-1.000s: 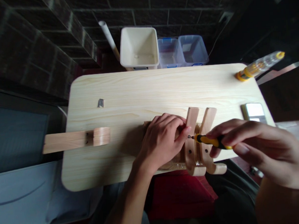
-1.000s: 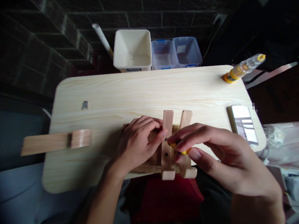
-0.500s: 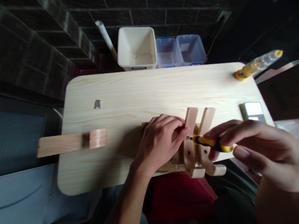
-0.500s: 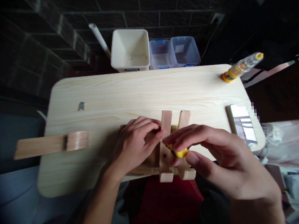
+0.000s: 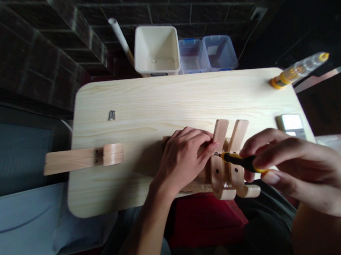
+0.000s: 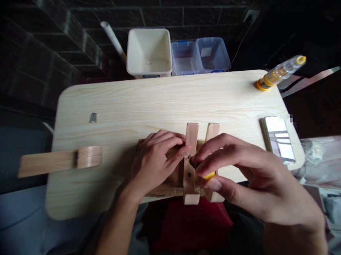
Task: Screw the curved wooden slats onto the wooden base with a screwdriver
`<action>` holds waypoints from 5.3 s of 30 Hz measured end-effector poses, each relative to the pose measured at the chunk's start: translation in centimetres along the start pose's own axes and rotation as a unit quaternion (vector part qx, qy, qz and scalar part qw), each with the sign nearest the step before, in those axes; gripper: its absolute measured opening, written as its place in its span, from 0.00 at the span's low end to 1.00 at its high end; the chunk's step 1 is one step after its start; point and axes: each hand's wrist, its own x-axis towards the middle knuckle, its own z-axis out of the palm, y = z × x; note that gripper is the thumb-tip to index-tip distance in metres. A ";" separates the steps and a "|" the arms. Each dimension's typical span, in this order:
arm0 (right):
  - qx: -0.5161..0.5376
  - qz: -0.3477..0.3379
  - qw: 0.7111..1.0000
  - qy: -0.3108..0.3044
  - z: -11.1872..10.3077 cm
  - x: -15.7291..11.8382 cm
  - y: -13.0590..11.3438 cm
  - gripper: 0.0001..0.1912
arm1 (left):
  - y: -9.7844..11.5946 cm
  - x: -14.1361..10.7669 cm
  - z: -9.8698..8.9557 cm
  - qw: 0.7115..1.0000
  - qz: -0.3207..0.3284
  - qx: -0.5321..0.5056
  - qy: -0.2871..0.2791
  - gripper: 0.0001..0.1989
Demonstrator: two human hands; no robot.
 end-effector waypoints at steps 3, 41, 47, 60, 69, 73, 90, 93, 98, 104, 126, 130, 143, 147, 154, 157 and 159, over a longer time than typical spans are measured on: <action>-0.044 0.009 0.999 0.013 -0.1 -0.3 -0.4 0.19 | 0.0 0.0 0.0 1.000 0.001 -0.002 0.001 0.14; -0.037 -0.024 0.999 0.012 0.0 0.4 -0.4 0.18 | -0.2 -0.4 -0.2 0.999 0.026 -0.019 0.019 0.23; -0.074 -0.033 0.996 0.029 0.1 0.5 -0.5 0.12 | -0.1 -0.3 -0.2 0.999 0.030 -0.024 0.025 0.22; -0.064 -0.017 0.996 0.064 0.2 0.3 -0.4 0.15 | -0.2 -0.3 -0.1 0.999 0.026 -0.027 0.028 0.22; -0.043 -0.031 0.996 0.074 0.5 0.1 -0.1 0.21 | 0.0 -0.2 0.0 0.998 0.024 -0.043 0.027 0.20; -0.033 -0.039 0.996 0.073 0.6 0.2 0.0 0.21 | -0.1 -0.1 -0.3 0.989 0.048 -0.115 0.076 0.16; -0.062 -0.048 0.989 0.127 0.8 0.5 -0.3 0.22 | 2.1 0.7 -0.4 0.958 0.068 -0.278 0.035 0.13; -0.100 -0.040 0.987 0.122 0.6 0.6 -0.7 0.21 | 2.1 1.1 -0.9 0.963 0.051 -0.263 0.010 0.13; -0.144 -0.038 0.983 0.105 0.0 0.7 -1.4 0.17 | 2.9 2.2 -3.8 0.981 0.063 -0.170 -0.064 0.10; -0.149 -0.066 0.983 0.081 0.2 1.1 -1.5 0.18 | 3.9 2.3 -5.8 0.990 0.086 -0.100 -0.041 0.13; -0.140 -0.097 0.983 0.074 -0.8 0.6 -0.4 0.13 | 5.8 1.2 -5.8 0.995 0.098 -0.003 0.013 0.11; -0.109 -0.070 0.990 0.064 -0.5 0.6 -0.4 0.13 | 5.9 0.9 -5.9 0.997 0.079 0.001 0.018 0.11; -0.075 -0.021 0.994 0.078 -0.3 0.5 -0.7 0.12 | 5.5 1.3 -5.9 0.991 0.115 -0.070 0.024 0.09; -0.081 0.000 0.995 0.063 -0.6 0.5 -0.4 0.13 | 5.6 1.4 -6.0 0.990 0.122 -0.062 0.018 0.08; -0.074 0.013 0.997 0.013 -0.8 0.7 0.2 0.18 | 5.9 1.6 -5.8 0.990 0.137 -0.025 0.024 0.09; -0.080 0.009 0.997 0.013 -0.8 0.7 0.6 0.18 | 6.0 1.6 -5.5 0.991 0.131 -0.015 0.035 0.10; -0.087 0.001 0.996 0.017 -0.8 0.7 0.8 0.17 | 6.0 1.5 -5.4 0.991 0.129 -0.020 0.038 0.11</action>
